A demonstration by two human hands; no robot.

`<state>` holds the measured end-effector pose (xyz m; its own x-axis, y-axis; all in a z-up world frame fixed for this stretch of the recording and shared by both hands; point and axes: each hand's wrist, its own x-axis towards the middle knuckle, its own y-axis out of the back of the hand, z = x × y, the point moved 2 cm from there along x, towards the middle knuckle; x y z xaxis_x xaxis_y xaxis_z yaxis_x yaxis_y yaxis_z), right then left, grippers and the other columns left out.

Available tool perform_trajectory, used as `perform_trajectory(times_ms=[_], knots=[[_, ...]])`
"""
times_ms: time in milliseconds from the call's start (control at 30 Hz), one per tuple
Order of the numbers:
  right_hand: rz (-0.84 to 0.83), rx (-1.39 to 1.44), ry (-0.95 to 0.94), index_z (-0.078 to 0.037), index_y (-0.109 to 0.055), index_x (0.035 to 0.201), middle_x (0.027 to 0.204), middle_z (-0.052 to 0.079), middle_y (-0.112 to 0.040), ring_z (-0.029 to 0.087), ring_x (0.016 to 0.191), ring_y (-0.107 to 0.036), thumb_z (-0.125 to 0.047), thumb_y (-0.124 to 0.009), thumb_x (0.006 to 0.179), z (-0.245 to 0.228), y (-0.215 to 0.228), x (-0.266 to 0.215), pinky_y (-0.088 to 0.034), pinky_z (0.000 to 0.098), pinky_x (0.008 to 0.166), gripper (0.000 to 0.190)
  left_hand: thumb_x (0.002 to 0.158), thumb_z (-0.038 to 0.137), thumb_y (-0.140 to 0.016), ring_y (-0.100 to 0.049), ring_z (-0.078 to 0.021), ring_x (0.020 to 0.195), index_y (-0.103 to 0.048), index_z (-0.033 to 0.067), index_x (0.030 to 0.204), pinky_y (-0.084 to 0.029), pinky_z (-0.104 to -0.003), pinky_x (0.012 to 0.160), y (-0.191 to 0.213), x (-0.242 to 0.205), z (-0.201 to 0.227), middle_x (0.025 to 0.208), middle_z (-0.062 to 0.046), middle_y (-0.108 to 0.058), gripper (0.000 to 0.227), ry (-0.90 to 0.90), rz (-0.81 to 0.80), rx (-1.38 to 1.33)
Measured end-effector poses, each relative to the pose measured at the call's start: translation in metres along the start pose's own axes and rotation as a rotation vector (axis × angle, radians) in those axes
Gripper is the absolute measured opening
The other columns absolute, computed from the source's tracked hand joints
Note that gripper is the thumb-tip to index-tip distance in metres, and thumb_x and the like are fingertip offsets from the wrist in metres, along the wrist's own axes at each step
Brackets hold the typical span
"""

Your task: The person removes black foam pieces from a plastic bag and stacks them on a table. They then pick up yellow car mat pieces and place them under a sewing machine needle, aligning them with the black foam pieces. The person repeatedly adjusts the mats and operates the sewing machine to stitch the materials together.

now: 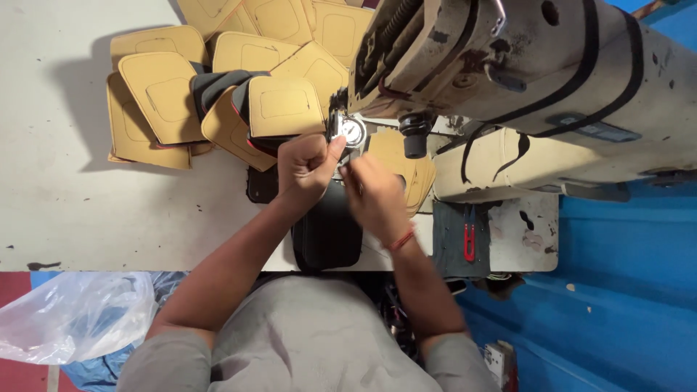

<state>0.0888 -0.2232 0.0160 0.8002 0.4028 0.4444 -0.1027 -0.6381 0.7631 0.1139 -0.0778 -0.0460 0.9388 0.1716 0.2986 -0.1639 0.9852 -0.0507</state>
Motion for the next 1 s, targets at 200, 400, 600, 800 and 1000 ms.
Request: perform_trajectory(times_ms=[200,400,600,800,1000], knots=[[0.076,0.363,-0.272,-0.004,-0.061,0.088,0.075,0.008,-0.053,0.022,0.064,-0.05,-0.003,-0.068,0.099,0.017,-0.011,-0.049,-0.041,0.0323,0.061,0.013,0.099,0.0,-0.07,-0.026,-0.0079,0.056,-0.033,0.0042,0.064,-0.022,-0.033,0.051,0.003,0.003,0.009,0.059,0.002,-0.031,0.051,-0.133,-0.044,0.015],[-0.046,0.595,-0.292,-0.001,-0.061,0.109,0.082,0.001,-0.051,0.01,0.066,-0.042,-0.005,-0.073,0.091,-0.019,0.023,-0.062,-0.038,0.0254,0.059,0.022,0.102,0.006,-0.071,-0.044,-0.0053,0.064,-0.044,0.0059,0.087,-0.049,-0.029,0.061,-0.003,-0.036,0.028,0.067,0.0,-0.044,0.031,-0.114,-0.182,-0.13],[-0.501,0.557,-0.68,-0.003,-0.069,0.093,0.072,0.005,-0.063,0.015,0.064,-0.055,-0.011,-0.07,0.093,0.024,0.036,-0.166,-0.047,0.0315,0.058,0.008,0.098,0.017,-0.068,-0.057,-0.0085,0.058,-0.056,0.005,0.11,-0.046,-0.027,0.053,-0.013,-0.062,0.056,0.066,-0.003,-0.062,0.021,0.369,-0.658,-0.095],[-1.378,-0.041,-0.598,-0.013,-0.074,0.103,0.1,0.011,-0.073,0.031,0.096,-0.067,-0.027,-0.067,0.094,0.053,0.027,-0.262,-0.047,0.0458,0.082,0.018,0.087,0.029,-0.077,-0.063,-0.0219,0.062,-0.058,0.0058,0.117,-0.051,-0.036,0.059,-0.012,-0.047,0.072,0.084,-0.006,-0.062,0.043,0.292,-1.103,0.109],[-0.822,0.679,-0.959,-0.013,-0.07,0.127,0.119,0.003,-0.074,0.016,0.109,-0.069,-0.003,-0.057,0.087,0.061,0.088,-0.205,-0.056,0.0356,0.092,0.043,0.096,0.02,-0.079,-0.069,-0.0232,0.094,-0.062,0.0145,0.111,-0.054,-0.035,0.084,0.007,-0.014,0.059,0.102,-0.006,-0.068,0.023,-0.244,-0.472,0.31]])
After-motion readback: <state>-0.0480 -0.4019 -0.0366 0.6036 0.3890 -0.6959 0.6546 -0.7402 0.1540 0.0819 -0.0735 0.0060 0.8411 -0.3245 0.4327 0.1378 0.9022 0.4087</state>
